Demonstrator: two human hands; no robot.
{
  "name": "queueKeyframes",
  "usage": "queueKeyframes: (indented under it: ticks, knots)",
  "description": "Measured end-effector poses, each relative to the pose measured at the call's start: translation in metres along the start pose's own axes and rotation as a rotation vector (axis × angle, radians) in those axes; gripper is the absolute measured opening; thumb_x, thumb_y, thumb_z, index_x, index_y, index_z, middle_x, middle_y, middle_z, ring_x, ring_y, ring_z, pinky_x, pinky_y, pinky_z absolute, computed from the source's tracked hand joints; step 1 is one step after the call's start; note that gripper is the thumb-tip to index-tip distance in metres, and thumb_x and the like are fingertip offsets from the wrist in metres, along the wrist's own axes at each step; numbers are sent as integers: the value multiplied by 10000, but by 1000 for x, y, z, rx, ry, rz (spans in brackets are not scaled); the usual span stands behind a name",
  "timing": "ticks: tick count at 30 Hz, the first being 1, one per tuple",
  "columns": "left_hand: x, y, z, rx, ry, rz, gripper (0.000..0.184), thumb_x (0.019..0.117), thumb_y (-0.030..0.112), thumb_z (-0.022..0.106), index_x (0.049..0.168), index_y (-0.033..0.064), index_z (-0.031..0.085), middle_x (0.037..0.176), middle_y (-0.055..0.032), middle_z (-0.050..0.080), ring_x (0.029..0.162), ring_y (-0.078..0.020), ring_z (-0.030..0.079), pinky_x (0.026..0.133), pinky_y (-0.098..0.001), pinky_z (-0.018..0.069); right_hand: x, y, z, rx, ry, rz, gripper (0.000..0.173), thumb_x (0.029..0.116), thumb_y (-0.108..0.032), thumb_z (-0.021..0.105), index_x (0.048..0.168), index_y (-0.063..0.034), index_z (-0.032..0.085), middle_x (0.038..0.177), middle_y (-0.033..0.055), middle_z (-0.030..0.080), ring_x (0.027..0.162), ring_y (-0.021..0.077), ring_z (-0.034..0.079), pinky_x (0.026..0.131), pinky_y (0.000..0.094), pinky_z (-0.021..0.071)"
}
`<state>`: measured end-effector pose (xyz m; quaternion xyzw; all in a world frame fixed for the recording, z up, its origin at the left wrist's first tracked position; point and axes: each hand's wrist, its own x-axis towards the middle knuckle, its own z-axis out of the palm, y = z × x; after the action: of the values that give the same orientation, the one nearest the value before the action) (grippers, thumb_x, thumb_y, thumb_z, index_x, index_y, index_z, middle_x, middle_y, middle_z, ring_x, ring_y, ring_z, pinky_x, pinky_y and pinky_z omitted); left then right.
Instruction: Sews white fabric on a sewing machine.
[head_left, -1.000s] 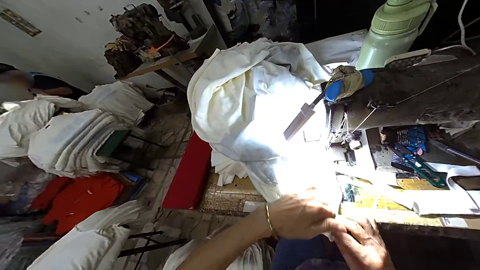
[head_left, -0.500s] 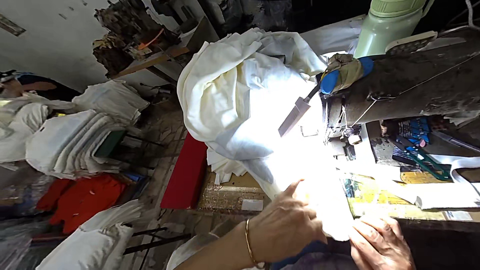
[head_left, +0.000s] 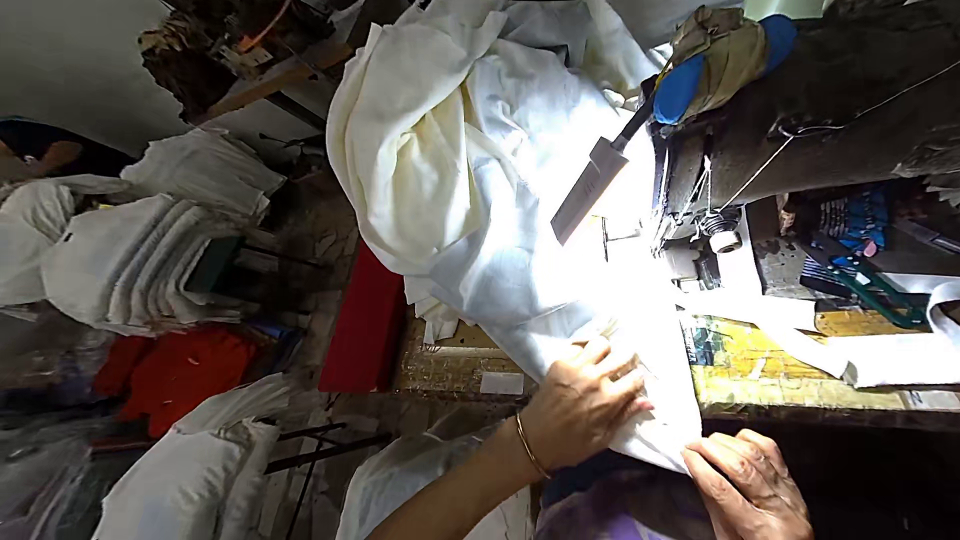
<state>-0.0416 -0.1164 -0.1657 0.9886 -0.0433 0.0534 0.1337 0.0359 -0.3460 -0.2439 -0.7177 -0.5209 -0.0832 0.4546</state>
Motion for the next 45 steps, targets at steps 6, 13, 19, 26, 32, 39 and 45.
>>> queueKeyframes:
  ticks: [6,13,19,26,32,39,45]
  knots:
    - [-10,-4,-13,103,-40,6,420,1068,355,430,887,132,737,930,-16,705,1082,-226,636,1068,-425,429,-5,7,15,10,-13,8,200,1032,-156,509,1066,-164,705,1053,21,690,1024,167,595,981,340,403]
    - [-18,10,-13,123,-52,-14,420,1083,364,397,956,158,741,989,7,723,1104,-205,632,1054,-443,396,-11,8,21,-59,-28,13,221,1039,-174,508,1129,-199,709,1143,28,679,1087,185,579,999,355,384]
    - [44,22,-10,136,204,25,169,941,72,609,952,124,770,910,-13,722,881,-193,668,772,-346,527,-9,6,18,-138,-71,14,237,1044,-163,483,1131,-210,699,1153,8,689,1082,191,582,986,359,387]
    - [115,20,-2,187,-149,67,213,939,104,651,1135,114,734,1076,-77,706,1079,-288,622,877,-413,508,-12,7,22,-191,-19,-3,269,1026,-133,467,1099,-193,718,1159,-5,714,1065,192,606,960,377,408]
    - [96,2,-10,-160,102,58,157,956,149,626,1032,95,753,1013,-54,680,965,-197,633,807,-354,512,-13,9,24,-148,25,-5,265,1039,-123,459,1088,-180,714,1171,-8,718,1073,182,608,982,377,395]
    - [26,-10,17,-233,85,155,150,927,99,597,933,99,747,1027,-17,720,1035,-185,633,971,-389,461,-17,6,20,-51,42,19,231,1037,-148,479,1058,-183,706,1110,0,713,1029,162,593,976,357,374]
    - [-1,9,28,-247,119,167,191,987,61,582,996,96,769,1035,-26,745,1020,-167,678,890,-301,534,-19,4,19,-63,47,57,203,1034,-187,503,1058,-187,705,966,55,623,960,191,568,958,364,385]
